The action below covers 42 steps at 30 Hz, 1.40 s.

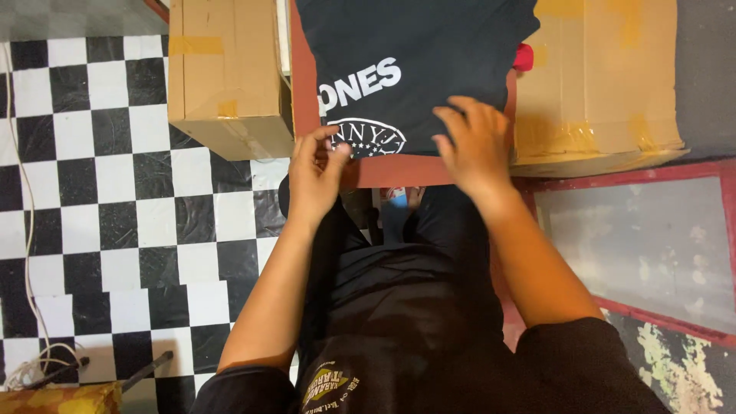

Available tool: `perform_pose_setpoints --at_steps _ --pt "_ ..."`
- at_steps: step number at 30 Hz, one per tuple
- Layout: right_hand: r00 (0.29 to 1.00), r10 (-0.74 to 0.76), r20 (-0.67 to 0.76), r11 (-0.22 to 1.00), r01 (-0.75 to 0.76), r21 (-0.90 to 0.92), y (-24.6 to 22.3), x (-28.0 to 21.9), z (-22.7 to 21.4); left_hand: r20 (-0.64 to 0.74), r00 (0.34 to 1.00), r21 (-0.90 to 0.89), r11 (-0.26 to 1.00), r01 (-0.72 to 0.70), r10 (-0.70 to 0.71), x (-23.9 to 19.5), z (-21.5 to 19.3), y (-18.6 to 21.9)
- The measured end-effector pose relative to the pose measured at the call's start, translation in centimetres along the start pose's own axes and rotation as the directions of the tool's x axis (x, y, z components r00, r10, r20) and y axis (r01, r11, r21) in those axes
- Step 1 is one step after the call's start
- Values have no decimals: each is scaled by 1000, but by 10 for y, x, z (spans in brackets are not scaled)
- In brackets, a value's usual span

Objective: Inspecting and aligning printed t-shirts before placing them on a heat press machine.

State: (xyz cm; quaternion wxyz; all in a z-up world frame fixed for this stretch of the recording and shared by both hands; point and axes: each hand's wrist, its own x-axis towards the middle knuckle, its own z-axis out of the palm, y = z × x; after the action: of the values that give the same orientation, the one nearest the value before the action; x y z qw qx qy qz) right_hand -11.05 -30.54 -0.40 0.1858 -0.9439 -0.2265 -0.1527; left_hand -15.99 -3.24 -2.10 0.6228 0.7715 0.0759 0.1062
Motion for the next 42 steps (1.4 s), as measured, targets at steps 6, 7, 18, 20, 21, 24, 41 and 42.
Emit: perform_pose_setpoints --at_steps 6,7,18,20,21,24,41,42 --pt "994 -28 -106 1000 27 -15 21 -21 -22 17 989 163 975 -150 149 0 10 2" --pt "994 -24 -105 1000 23 -17 27 -26 -19 21 989 161 975 -150 148 1 9 1" --pt "976 -56 -208 981 93 173 30 -49 -17 24 996 -388 918 83 -81 7 -5 -41" --pt "988 -86 -130 988 101 114 31 -45 -18 62 988 -433 888 156 -143 2 -3 -38" --pt "993 -111 -48 992 114 55 30 -46 -19 106 973 -476 849 229 -203 -4 -2 -37" --pt "980 37 -195 989 -8 148 12 -43 -18 118 972 -496 836 236 -204 -5 6 -22" --pt "921 389 35 385 -197 902 -15 71 15 -114 987 -315 946 72 -113 10 1 -45" --pt "893 449 21 312 -179 933 -13 72 9 -116 981 -308 945 111 -153 13 4 -53"
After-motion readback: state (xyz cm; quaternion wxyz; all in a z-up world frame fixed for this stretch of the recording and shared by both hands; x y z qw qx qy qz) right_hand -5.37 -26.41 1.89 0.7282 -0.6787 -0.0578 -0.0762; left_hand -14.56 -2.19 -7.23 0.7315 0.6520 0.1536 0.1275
